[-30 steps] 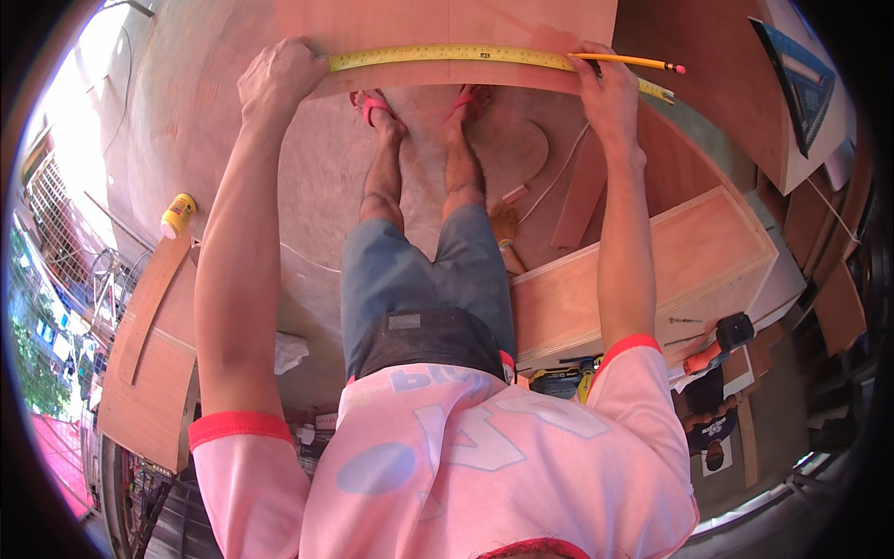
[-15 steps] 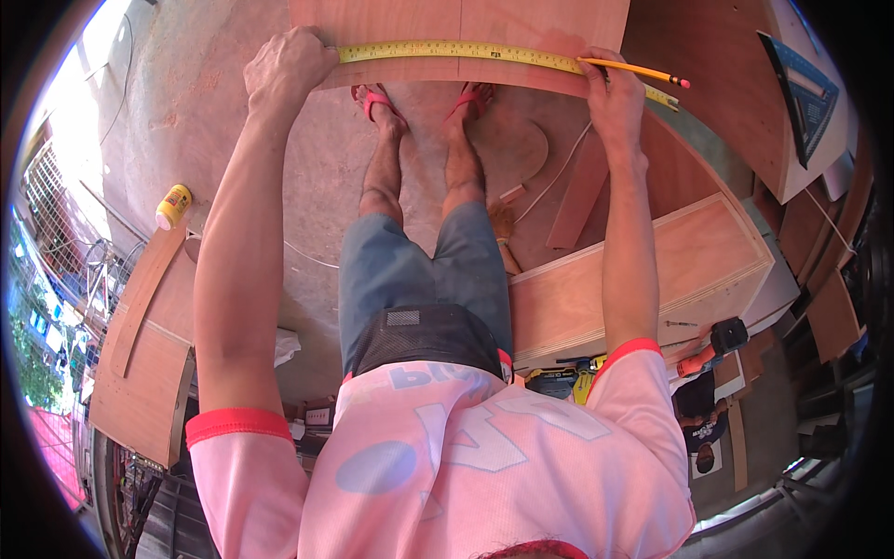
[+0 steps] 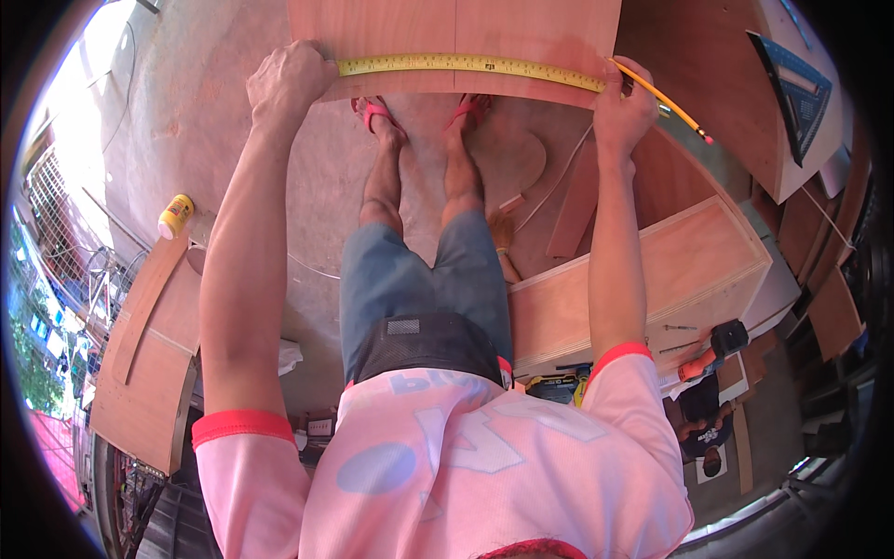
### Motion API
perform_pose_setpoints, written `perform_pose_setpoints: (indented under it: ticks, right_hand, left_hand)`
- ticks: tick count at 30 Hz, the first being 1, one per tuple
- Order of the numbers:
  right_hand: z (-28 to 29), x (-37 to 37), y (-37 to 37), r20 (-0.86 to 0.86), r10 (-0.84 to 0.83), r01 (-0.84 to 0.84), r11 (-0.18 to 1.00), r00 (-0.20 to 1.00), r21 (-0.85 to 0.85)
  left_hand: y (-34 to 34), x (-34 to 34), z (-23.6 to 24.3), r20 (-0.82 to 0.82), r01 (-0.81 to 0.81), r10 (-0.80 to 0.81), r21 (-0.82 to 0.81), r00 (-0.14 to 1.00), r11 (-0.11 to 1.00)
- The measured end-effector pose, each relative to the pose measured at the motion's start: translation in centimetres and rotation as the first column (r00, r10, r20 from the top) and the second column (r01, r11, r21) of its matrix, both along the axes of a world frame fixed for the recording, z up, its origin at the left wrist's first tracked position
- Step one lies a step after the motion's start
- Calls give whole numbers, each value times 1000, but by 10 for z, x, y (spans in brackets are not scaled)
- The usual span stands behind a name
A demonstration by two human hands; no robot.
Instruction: The person measures a large wooden board with a tape measure and marks it with a pencil. They then use a straightedge and a speed square to draw straight lines on the board. The person handles the board and tools throughout the process.
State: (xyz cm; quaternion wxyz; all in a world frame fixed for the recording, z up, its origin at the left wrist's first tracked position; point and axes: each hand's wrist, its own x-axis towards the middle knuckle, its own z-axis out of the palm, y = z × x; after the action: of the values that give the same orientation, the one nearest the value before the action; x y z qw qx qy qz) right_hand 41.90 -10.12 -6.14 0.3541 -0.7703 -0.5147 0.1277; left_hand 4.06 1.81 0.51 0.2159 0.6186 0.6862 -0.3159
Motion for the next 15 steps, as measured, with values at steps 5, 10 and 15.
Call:
perform_pose_setpoints:
  ticks: [5,10,15]
  right_hand:
    - [14,-4,-8,-177,130,-170,957,975,-233]
    - [13,-2,-1,-142,254,-282,928,957,-244]
    - [8,2,4,-179,271,-311,916,946,-254]
  left_hand:
    - [-1,2,-1,-15,-7,6,-13,1000,1000]
    - [-1,1,-1,-8,-6,6,-4,1000,1000]
    - [0,1,-3,-16,-22,21,-20,1000,1000]
